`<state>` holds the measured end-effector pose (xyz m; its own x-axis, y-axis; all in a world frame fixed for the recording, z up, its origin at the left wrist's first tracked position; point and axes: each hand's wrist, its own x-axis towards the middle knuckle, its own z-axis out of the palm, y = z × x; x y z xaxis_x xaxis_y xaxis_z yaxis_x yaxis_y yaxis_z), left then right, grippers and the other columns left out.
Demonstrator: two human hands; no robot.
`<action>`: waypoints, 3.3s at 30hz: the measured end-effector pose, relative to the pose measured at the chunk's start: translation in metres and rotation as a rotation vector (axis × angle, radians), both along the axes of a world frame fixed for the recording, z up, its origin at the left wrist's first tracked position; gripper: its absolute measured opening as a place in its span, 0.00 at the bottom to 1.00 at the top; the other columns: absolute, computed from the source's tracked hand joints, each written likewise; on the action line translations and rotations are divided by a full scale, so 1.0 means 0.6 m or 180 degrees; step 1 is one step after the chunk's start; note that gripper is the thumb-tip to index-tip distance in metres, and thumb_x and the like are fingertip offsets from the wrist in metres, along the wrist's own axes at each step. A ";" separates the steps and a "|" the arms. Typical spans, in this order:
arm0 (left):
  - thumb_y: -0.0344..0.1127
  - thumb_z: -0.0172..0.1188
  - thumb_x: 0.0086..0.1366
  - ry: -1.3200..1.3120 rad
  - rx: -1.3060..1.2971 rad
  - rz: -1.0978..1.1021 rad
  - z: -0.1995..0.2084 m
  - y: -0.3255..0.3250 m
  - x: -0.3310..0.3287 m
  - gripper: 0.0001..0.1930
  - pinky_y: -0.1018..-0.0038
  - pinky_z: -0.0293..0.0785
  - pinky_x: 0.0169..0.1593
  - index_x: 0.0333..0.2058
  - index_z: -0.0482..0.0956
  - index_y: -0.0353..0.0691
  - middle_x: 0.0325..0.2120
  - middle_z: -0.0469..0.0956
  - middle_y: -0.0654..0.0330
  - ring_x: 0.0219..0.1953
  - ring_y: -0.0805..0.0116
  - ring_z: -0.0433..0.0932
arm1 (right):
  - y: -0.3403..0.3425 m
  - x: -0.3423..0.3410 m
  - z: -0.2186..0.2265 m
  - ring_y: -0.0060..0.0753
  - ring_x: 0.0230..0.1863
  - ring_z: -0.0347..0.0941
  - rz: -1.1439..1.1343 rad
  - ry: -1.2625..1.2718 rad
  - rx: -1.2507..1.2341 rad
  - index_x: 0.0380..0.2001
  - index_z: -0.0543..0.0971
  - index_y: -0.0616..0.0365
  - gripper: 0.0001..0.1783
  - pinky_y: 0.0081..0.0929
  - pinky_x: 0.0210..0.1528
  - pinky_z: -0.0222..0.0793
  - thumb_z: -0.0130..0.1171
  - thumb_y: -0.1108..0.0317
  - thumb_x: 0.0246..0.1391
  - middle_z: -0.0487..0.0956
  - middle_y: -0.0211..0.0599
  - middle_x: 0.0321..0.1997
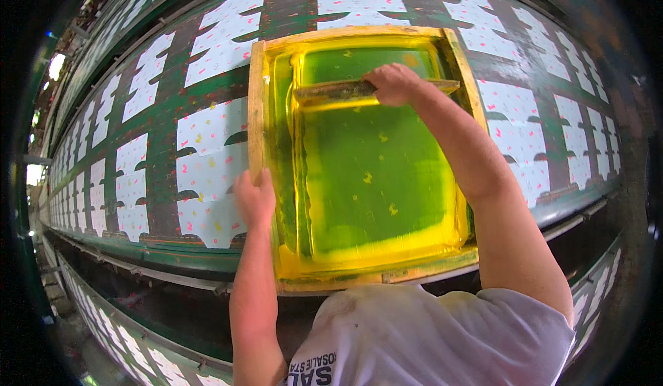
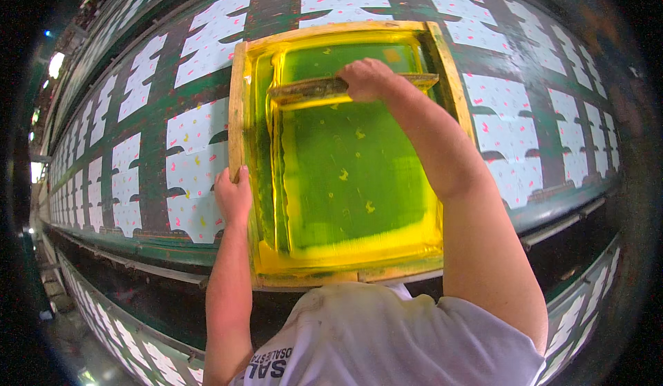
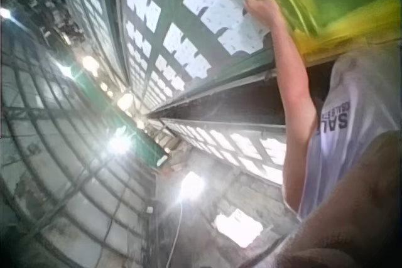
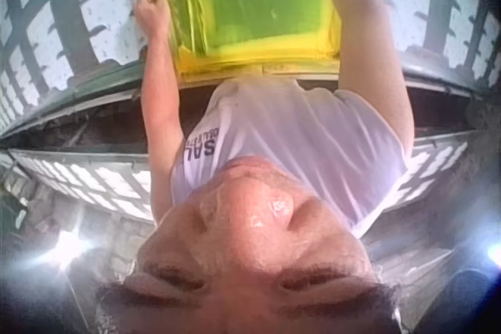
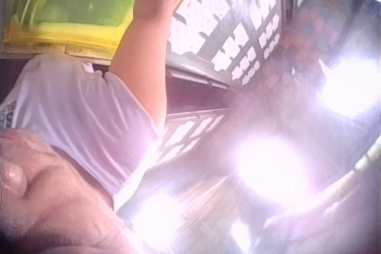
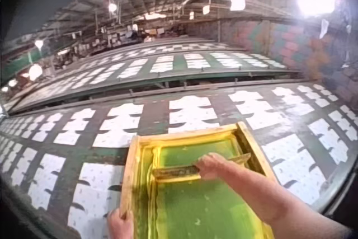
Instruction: The person repeatedly uses a squeegee to pull green ink across a screen-printing frame, spreading the ink evenly over the mesh. The person repositions the frame and repeats the squeegee strokes multiple times.
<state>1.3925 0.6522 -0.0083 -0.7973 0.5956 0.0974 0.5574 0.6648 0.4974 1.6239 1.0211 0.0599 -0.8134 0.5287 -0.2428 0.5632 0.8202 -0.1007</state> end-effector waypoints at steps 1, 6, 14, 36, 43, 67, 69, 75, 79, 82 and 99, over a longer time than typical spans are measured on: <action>0.52 0.67 0.74 0.0004 0.0020 -0.0016 -0.001 0.001 -0.001 0.24 0.47 0.78 0.58 0.51 0.84 0.33 0.51 0.82 0.45 0.56 0.38 0.80 | -0.034 0.016 0.000 0.54 0.54 0.88 0.0025 0.0044 -0.0039 0.57 0.87 0.48 0.23 0.53 0.59 0.85 0.62 0.68 0.57 0.90 0.47 0.51; 0.51 0.68 0.73 0.0075 0.0058 -0.0179 -0.003 -0.005 -0.008 0.25 0.46 0.78 0.59 0.51 0.84 0.31 0.52 0.83 0.43 0.57 0.37 0.80 | -0.216 0.104 -0.004 0.54 0.53 0.88 0.0089 0.0022 0.0013 0.57 0.87 0.46 0.23 0.53 0.56 0.84 0.62 0.69 0.57 0.90 0.45 0.50; 0.51 0.68 0.72 -0.0152 0.0044 -0.0305 -0.007 -0.022 -0.015 0.25 0.43 0.81 0.58 0.53 0.83 0.33 0.55 0.82 0.45 0.59 0.39 0.81 | -0.503 0.219 -0.001 0.51 0.53 0.87 -0.0230 0.0322 -0.0164 0.56 0.88 0.42 0.22 0.49 0.53 0.84 0.65 0.70 0.59 0.89 0.38 0.48; 0.62 0.61 0.76 0.0427 -0.0728 0.0210 -0.003 0.005 0.008 0.33 0.47 0.82 0.61 0.56 0.86 0.32 0.55 0.85 0.40 0.58 0.38 0.85 | -0.645 0.374 -0.040 0.51 0.68 0.77 0.0553 0.1639 -0.0584 0.61 0.87 0.53 0.32 0.51 0.71 0.72 0.70 0.42 0.63 0.83 0.46 0.63; 0.68 0.56 0.78 0.0494 -0.1054 0.0487 0.012 0.015 0.038 0.37 0.43 0.82 0.59 0.53 0.87 0.33 0.52 0.88 0.39 0.55 0.36 0.86 | -0.539 0.561 -0.049 0.54 0.58 0.83 -0.0677 0.2745 -0.0048 0.48 0.90 0.52 0.17 0.49 0.64 0.79 0.79 0.64 0.56 0.87 0.43 0.56; 0.42 0.83 0.58 -0.0598 0.0135 -0.0025 -0.055 -0.015 -0.067 0.23 0.53 0.80 0.51 0.42 0.85 0.30 0.41 0.88 0.40 0.45 0.41 0.86 | -0.404 0.606 -0.049 0.55 0.53 0.82 -0.3113 0.1992 -0.0295 0.60 0.87 0.47 0.34 0.45 0.56 0.80 0.75 0.76 0.46 0.84 0.44 0.50; 0.39 0.82 0.58 -0.0667 0.0336 -0.0172 -0.048 -0.011 -0.077 0.21 0.55 0.79 0.49 0.41 0.84 0.29 0.38 0.88 0.44 0.40 0.47 0.85 | -0.403 0.612 -0.025 0.54 0.53 0.82 -0.2885 0.2151 -0.0212 0.59 0.88 0.46 0.32 0.45 0.56 0.80 0.75 0.75 0.46 0.84 0.43 0.50; 0.30 0.80 0.59 -0.1172 0.0515 -0.0013 -0.010 0.036 -0.027 0.14 0.61 0.79 0.46 0.37 0.83 0.31 0.37 0.87 0.53 0.38 0.62 0.82 | -0.348 0.676 0.013 0.55 0.56 0.82 -0.2824 0.2035 0.0008 0.57 0.89 0.46 0.30 0.48 0.60 0.79 0.73 0.73 0.47 0.85 0.44 0.51; 0.28 0.80 0.58 -0.1157 0.0753 -0.0157 -0.004 0.091 0.077 0.14 0.62 0.79 0.46 0.37 0.83 0.31 0.37 0.87 0.53 0.38 0.61 0.83 | -0.284 0.767 0.002 0.58 0.57 0.83 -0.3085 0.2026 -0.0031 0.56 0.89 0.48 0.29 0.48 0.60 0.80 0.69 0.75 0.47 0.85 0.47 0.53; 0.28 0.81 0.57 -0.1234 0.0881 -0.0175 -0.013 0.143 0.176 0.15 0.62 0.80 0.46 0.37 0.83 0.30 0.38 0.87 0.52 0.38 0.61 0.84 | -0.238 0.859 -0.024 0.55 0.53 0.84 -0.3140 0.2202 0.0158 0.57 0.89 0.50 0.31 0.45 0.56 0.80 0.70 0.76 0.46 0.86 0.46 0.52; 0.29 0.83 0.57 -0.0811 0.0971 -0.0235 -0.030 0.337 0.686 0.17 0.60 0.80 0.47 0.38 0.83 0.30 0.38 0.89 0.50 0.39 0.59 0.85 | -0.067 1.312 -0.109 0.48 0.55 0.86 -0.3688 0.2786 -0.0146 0.60 0.88 0.52 0.34 0.39 0.61 0.80 0.66 0.83 0.46 0.87 0.44 0.53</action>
<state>1.8040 0.8543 -0.0265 -0.7749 0.6266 0.0833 0.4315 0.4280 0.7942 2.4110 0.9811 -0.0053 0.1626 0.9847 0.0629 0.6402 -0.0567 -0.7661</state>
